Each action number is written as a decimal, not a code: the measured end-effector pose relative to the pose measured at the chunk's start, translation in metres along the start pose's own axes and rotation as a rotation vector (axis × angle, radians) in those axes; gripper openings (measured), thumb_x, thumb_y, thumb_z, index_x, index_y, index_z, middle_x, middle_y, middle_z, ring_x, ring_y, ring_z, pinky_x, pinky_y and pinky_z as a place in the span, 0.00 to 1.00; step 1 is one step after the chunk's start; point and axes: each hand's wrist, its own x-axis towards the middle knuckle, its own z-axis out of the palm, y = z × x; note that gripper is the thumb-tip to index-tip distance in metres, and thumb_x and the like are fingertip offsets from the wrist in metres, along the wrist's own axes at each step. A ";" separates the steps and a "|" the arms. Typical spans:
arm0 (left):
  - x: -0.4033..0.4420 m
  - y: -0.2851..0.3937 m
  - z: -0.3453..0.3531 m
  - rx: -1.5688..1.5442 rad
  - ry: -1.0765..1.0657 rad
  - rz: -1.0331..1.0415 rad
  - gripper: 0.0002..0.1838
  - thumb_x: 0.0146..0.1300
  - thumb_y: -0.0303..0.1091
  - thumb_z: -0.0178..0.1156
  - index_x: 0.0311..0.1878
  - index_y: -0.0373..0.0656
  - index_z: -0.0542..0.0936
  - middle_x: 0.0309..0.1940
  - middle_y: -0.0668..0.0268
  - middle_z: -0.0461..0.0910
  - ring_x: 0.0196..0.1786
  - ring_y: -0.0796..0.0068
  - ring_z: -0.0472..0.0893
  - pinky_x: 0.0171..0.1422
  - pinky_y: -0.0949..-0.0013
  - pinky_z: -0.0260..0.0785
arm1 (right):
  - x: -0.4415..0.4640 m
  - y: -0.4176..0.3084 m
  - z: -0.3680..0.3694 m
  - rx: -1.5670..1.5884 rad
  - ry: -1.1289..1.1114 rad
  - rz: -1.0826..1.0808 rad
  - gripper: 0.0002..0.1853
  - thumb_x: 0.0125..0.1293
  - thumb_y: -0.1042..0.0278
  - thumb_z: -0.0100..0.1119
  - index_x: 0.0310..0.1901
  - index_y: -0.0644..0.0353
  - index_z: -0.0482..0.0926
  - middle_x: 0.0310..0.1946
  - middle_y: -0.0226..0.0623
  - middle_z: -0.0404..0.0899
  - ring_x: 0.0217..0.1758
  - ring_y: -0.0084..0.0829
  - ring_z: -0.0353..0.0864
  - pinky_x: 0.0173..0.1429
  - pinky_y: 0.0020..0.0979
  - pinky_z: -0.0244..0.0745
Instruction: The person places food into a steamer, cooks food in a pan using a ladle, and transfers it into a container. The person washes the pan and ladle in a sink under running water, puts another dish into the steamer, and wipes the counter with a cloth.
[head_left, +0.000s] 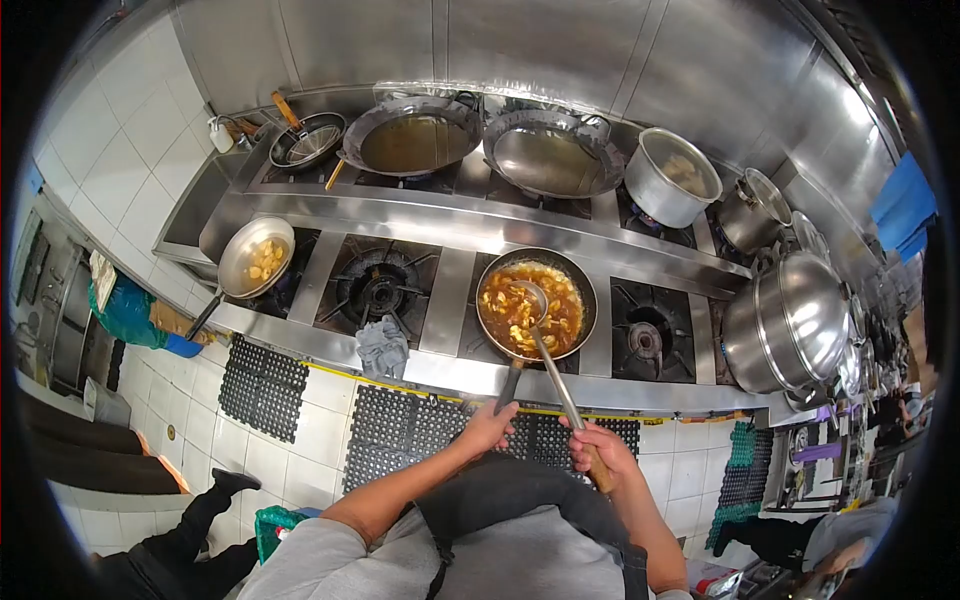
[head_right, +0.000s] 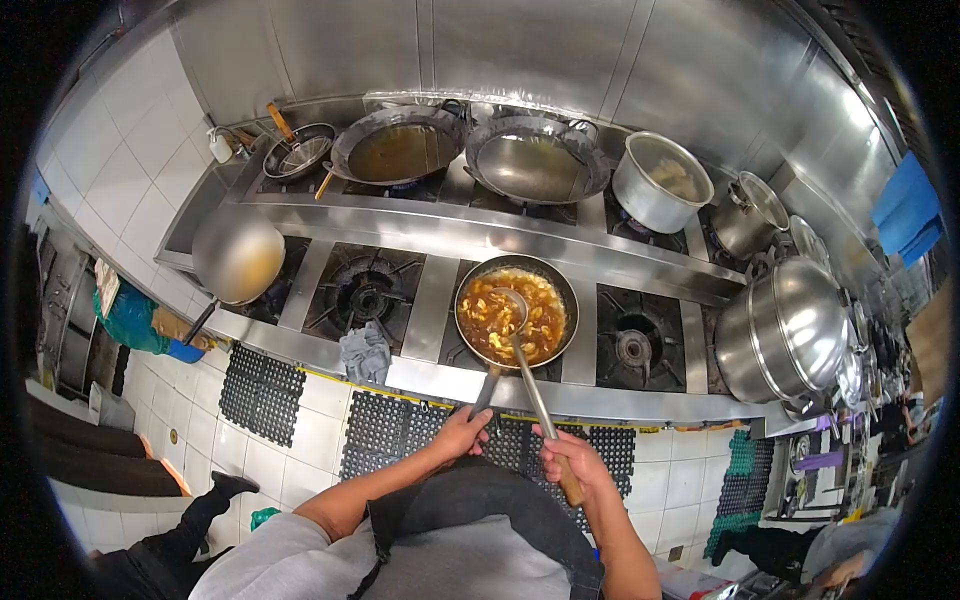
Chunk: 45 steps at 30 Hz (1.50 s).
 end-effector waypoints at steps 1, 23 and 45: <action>0.002 -0.001 0.000 -0.045 -0.008 -0.023 0.26 0.78 0.56 0.58 0.61 0.40 0.75 0.30 0.64 0.79 0.21 0.77 0.77 0.24 0.72 0.69 | -0.003 -0.002 -0.002 0.060 -0.032 0.009 0.22 0.75 0.69 0.60 0.69 0.59 0.73 0.29 0.29 0.73 0.21 0.21 0.69 0.23 0.25 0.66; 0.013 0.002 0.007 -0.095 0.128 0.079 0.20 0.77 0.50 0.61 0.40 0.40 0.78 0.20 0.73 0.71 0.16 0.81 0.67 0.18 0.71 0.60 | 0.012 -0.021 -0.034 -1.097 0.469 -0.410 0.25 0.68 0.71 0.64 0.67 0.62 0.77 0.33 0.41 0.85 0.31 0.36 0.87 0.38 0.35 0.81; -0.022 0.028 0.002 0.086 0.210 0.118 0.22 0.77 0.50 0.61 0.40 0.37 0.79 0.20 0.68 0.75 0.16 0.76 0.73 0.21 0.67 0.66 | -0.034 -0.015 0.022 -0.170 0.041 -0.009 0.22 0.77 0.67 0.57 0.70 0.59 0.73 0.28 0.30 0.74 0.21 0.19 0.69 0.24 0.23 0.69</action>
